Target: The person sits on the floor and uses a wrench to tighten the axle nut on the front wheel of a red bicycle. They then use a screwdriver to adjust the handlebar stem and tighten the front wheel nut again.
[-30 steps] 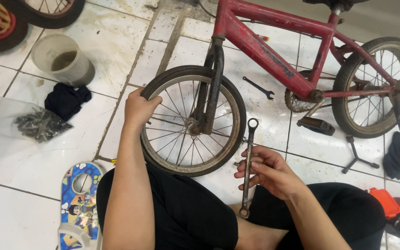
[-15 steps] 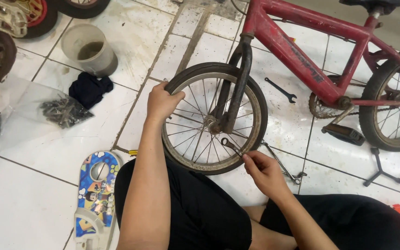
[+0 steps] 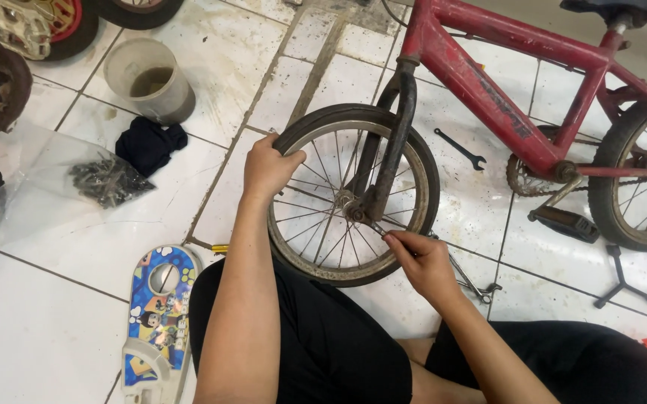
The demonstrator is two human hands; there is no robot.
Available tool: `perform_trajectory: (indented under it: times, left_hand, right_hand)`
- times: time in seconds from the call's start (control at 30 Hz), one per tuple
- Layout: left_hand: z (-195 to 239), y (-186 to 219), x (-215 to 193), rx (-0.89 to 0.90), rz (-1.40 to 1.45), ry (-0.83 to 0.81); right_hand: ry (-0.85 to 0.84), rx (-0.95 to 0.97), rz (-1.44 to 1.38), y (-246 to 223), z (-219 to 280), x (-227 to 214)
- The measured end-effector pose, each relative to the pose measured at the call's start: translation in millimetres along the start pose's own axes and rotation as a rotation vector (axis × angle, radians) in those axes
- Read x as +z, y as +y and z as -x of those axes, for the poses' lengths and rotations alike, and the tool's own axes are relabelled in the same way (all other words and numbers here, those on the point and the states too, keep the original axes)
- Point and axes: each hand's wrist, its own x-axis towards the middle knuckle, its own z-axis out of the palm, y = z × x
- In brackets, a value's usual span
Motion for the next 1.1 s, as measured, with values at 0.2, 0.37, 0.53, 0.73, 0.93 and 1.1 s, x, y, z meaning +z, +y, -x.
perform_trajectory:
  times: [0.2, 0.37, 0.53, 0.73, 0.93, 1.1]
  left_hand:
    - [2, 2, -1, -0.008, -0.001, 0.007]
    - [-3, -2, 2, -0.013, -0.005, 0.0]
    - [-3, 1, 0, -0.007, 0.012, 0.011]
    - [0, 4, -1, 0.006, 0.011, 0.03]
    - [4, -1, -2, -0.04, 0.03, 0.084]
    - [9, 0, -4, -0.09, 0.029, 0.081]
  right_hand:
    - [0.052, -0.09, 0.119, 6, 4, 7]
    - [0.064, -0.031, 0.06, 16, 13, 19]
    - [-0.002, 0.046, 0.01, 13, 0, 11]
    - [0.047, 0.084, -0.065, 30, 9, 28]
    - [0.063, 0.14, -0.189, 15, 9, 32]
    - [0.052, 0.191, -0.281, 19, 6, 35]
